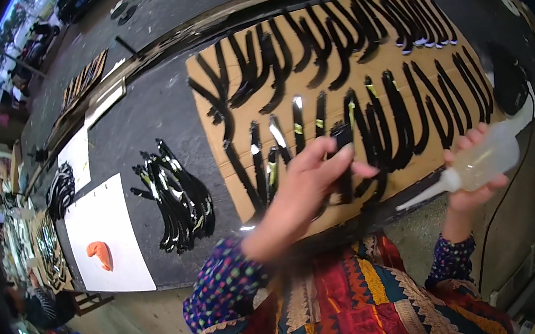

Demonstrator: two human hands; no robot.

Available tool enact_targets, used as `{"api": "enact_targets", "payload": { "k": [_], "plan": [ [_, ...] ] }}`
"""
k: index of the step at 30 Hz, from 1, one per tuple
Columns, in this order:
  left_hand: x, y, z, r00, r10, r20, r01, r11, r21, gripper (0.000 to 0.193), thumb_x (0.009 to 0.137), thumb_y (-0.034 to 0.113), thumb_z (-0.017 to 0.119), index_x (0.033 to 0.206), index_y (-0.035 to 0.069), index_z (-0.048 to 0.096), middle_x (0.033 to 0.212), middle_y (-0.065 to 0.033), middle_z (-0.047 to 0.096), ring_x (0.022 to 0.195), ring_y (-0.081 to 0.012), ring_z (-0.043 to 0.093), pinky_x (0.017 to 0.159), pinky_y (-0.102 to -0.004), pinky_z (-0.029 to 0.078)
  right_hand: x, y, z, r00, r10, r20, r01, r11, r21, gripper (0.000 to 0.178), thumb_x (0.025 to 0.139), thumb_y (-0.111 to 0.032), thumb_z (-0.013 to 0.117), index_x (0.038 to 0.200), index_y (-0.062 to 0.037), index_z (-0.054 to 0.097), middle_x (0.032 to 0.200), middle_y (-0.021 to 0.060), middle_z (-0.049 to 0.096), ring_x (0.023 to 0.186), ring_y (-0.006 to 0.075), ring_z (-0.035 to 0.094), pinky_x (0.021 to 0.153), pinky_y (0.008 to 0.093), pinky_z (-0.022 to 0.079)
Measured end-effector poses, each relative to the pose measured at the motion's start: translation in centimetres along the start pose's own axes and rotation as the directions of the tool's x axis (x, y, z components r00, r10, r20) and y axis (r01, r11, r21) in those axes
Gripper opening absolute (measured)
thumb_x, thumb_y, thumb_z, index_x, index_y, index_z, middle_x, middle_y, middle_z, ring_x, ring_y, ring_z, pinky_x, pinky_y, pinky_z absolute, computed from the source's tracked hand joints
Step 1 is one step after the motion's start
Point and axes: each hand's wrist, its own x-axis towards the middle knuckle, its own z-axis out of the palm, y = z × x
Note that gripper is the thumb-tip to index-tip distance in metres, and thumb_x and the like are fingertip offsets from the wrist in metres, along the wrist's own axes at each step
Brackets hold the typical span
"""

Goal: The recorder applies adhesive to individual black shoe components using a plastic squeeze bottle.

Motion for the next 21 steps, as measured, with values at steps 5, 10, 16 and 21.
{"api": "enact_targets", "payload": {
  "k": [5,10,16,21],
  "plan": [
    [11.9,-3.1,9.7,0.98,-0.007,0.198,0.036,0.989,-0.141,0.014,0.091,0.016,0.047,0.083,0.004,0.044,0.088,-0.01,0.061,0.055,-0.0086,0.051,0.052,-0.0199,0.043,-3.3,-8.9,-3.7,0.977,-0.21,-0.028,0.208,0.926,0.316,0.08,0.058,-0.009,0.074,0.123,-0.0081,0.026,0.111,0.0057,0.038,0.103,0.0219,0.038,0.084,0.0406,0.028],
    [24.5,-5.8,18.8,0.992,-0.022,0.124,0.038,0.991,-0.132,0.012,0.087,0.011,0.052,0.084,0.004,0.044,0.069,-0.0053,0.048,0.054,-0.0156,0.053,0.053,-0.0268,0.049,-6.2,-13.4,-5.7,0.919,-0.388,-0.07,0.375,0.806,0.458,0.08,0.059,-0.009,0.072,0.124,-0.0086,0.026,0.111,0.0067,0.038,0.108,0.0244,0.036,0.086,0.0399,0.026],
    [34.6,-9.2,22.3,0.991,0.069,-0.113,-0.064,0.997,0.049,0.018,0.079,0.007,0.06,0.081,-0.008,0.051,0.075,-0.0192,0.059,0.057,-0.0283,0.06,0.05,-0.0357,0.046,-8.3,-13.8,-7.3,0.902,-0.394,-0.176,0.431,0.81,0.397,0.075,0.066,-0.012,0.07,0.128,-0.0065,0.027,0.117,0.009,0.038,0.11,0.0258,0.037,0.091,0.0436,0.027],
    [37.2,-7.8,22.1,0.968,0.126,-0.218,-0.035,0.924,0.381,0.02,0.078,0.009,0.057,0.084,-0.01,0.055,0.09,-0.0262,0.059,0.086,-0.0399,0.057,0.069,-0.0424,0.047,-7.5,-13.3,-7.5,0.91,-0.374,-0.176,0.414,0.832,0.371,0.076,0.069,-0.012,0.069,0.13,-0.0054,0.025,0.118,0.0092,0.037,0.111,0.0255,0.037,0.091,0.0436,0.026]
  ]
}}
